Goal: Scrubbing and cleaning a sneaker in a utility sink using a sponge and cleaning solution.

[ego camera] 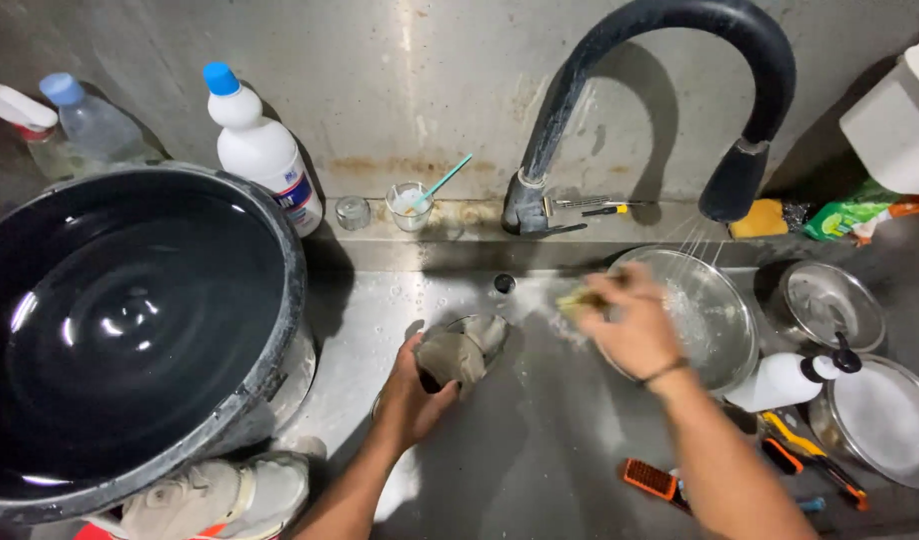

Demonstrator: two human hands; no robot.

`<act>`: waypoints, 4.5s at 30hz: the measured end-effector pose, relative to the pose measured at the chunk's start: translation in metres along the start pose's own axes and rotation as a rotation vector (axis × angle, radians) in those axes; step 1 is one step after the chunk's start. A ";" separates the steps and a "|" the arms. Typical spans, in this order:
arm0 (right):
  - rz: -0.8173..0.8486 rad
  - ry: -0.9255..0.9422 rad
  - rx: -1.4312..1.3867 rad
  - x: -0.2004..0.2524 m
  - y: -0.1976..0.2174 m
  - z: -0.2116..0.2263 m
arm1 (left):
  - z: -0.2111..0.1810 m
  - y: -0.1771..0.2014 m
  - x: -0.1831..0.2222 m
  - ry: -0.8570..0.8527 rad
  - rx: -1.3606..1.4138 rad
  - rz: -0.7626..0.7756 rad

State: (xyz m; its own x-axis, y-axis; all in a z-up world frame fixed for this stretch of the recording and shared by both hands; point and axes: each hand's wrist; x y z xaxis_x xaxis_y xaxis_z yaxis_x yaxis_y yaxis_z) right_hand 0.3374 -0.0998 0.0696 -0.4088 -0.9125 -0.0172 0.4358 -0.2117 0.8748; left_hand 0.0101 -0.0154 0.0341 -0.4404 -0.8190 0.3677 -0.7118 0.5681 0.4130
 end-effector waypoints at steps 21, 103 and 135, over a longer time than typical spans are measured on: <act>0.457 -0.001 -0.021 -0.055 -0.105 0.040 | 0.038 -0.036 -0.043 0.226 0.857 0.701; 0.440 -0.215 -0.140 -0.029 -0.092 0.034 | -0.026 -0.027 0.009 0.381 0.539 0.007; 0.197 0.354 -0.360 0.021 -0.050 0.075 | 0.030 -0.050 -0.037 0.219 -0.012 -0.135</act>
State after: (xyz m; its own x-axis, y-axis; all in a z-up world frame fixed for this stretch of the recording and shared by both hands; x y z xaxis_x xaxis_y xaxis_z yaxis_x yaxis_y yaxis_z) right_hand 0.2470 -0.0819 0.0619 -0.0233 -0.9960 -0.0862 0.7493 -0.0745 0.6580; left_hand 0.0449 -0.0158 -0.0254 -0.2119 -0.8513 0.4799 -0.7489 0.4570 0.4799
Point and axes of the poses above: each hand's wrist, its own x-axis away from the middle knuckle, its own y-axis out of the back of the hand, z = x × y, and after that the axes turned 2 degrees about z, right-handed
